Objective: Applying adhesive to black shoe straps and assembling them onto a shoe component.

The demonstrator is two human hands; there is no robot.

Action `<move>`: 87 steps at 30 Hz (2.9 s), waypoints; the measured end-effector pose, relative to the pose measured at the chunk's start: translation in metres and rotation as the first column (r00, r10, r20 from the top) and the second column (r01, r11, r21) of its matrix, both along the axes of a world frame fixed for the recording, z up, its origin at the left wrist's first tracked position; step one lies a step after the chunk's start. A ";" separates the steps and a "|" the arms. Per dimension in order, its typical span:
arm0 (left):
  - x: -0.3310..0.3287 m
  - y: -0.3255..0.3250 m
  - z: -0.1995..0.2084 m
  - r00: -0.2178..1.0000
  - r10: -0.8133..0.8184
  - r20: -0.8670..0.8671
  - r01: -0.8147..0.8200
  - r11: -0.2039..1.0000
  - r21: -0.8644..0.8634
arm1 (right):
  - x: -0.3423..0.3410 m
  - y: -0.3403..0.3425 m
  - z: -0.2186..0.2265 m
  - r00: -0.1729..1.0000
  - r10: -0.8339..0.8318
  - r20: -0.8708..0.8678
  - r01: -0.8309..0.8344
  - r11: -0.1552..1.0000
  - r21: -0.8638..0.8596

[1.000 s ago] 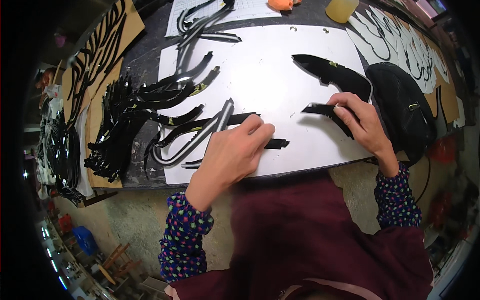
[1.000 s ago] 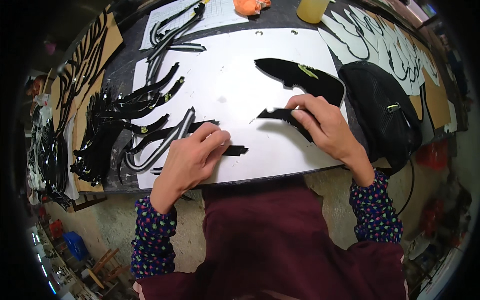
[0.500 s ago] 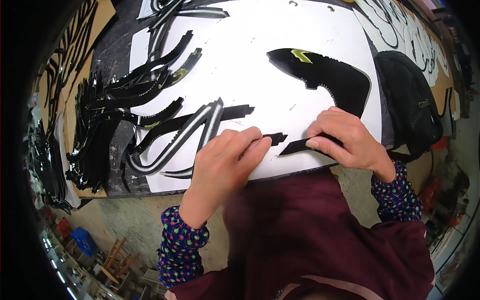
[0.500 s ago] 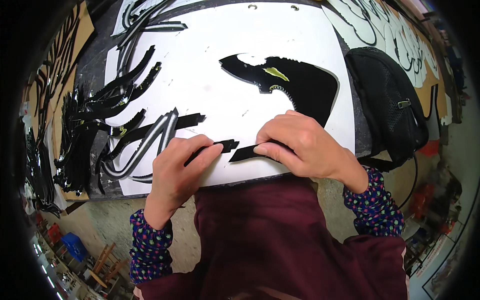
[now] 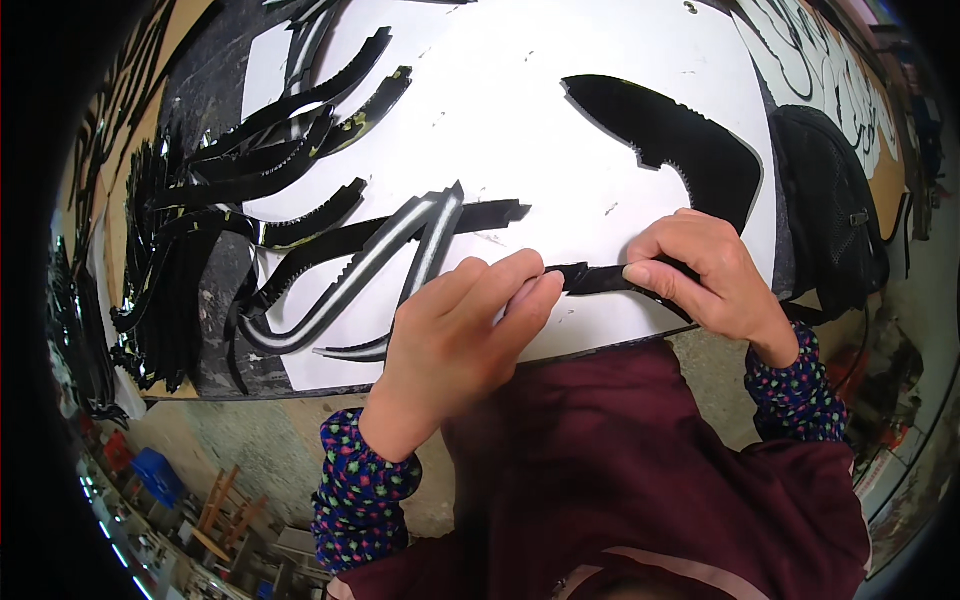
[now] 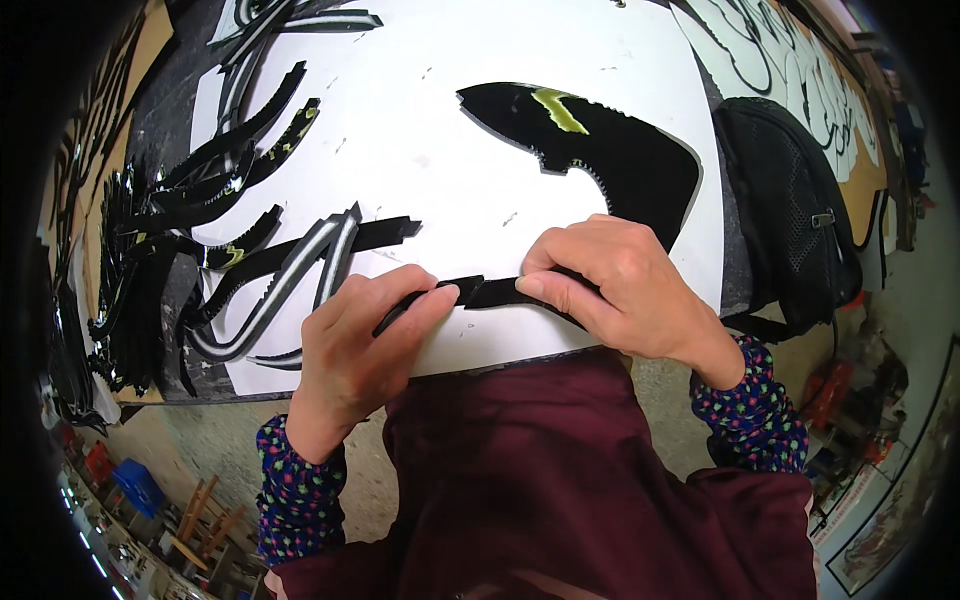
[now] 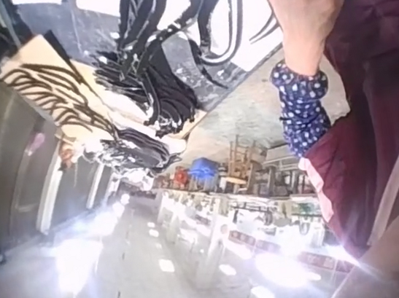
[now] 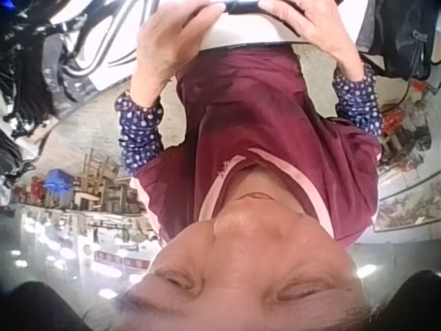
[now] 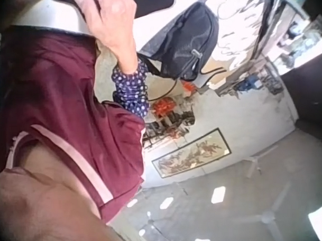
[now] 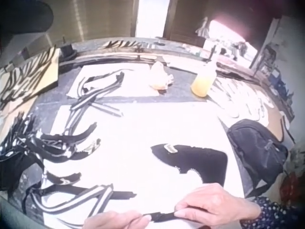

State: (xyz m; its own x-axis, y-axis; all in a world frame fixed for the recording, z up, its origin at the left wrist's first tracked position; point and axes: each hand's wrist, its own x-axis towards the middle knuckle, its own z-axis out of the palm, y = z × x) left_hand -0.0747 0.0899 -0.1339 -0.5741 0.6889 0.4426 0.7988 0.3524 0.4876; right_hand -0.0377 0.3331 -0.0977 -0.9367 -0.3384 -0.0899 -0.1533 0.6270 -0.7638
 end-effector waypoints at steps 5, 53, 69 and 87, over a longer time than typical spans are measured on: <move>0.001 0.000 0.000 1.000 -0.004 0.012 0.004 1.000 -0.007 | -0.001 -0.002 0.001 0.999 -0.022 0.034 0.022 1.000 0.007; 0.001 -0.001 0.000 0.994 -0.018 -0.112 0.008 0.995 -0.095 | -0.002 -0.014 0.004 0.995 -0.098 -0.003 0.097 0.981 0.170; 0.007 -0.002 -0.004 0.966 -0.076 -0.246 0.016 0.971 -0.237 | -0.002 -0.013 0.000 0.993 -0.067 -0.100 0.082 0.985 0.151; 0.009 -0.005 0.008 0.991 0.021 -0.130 -0.050 0.975 -0.219 | 0.003 -0.010 -0.002 0.990 -0.072 -0.119 0.095 0.975 0.203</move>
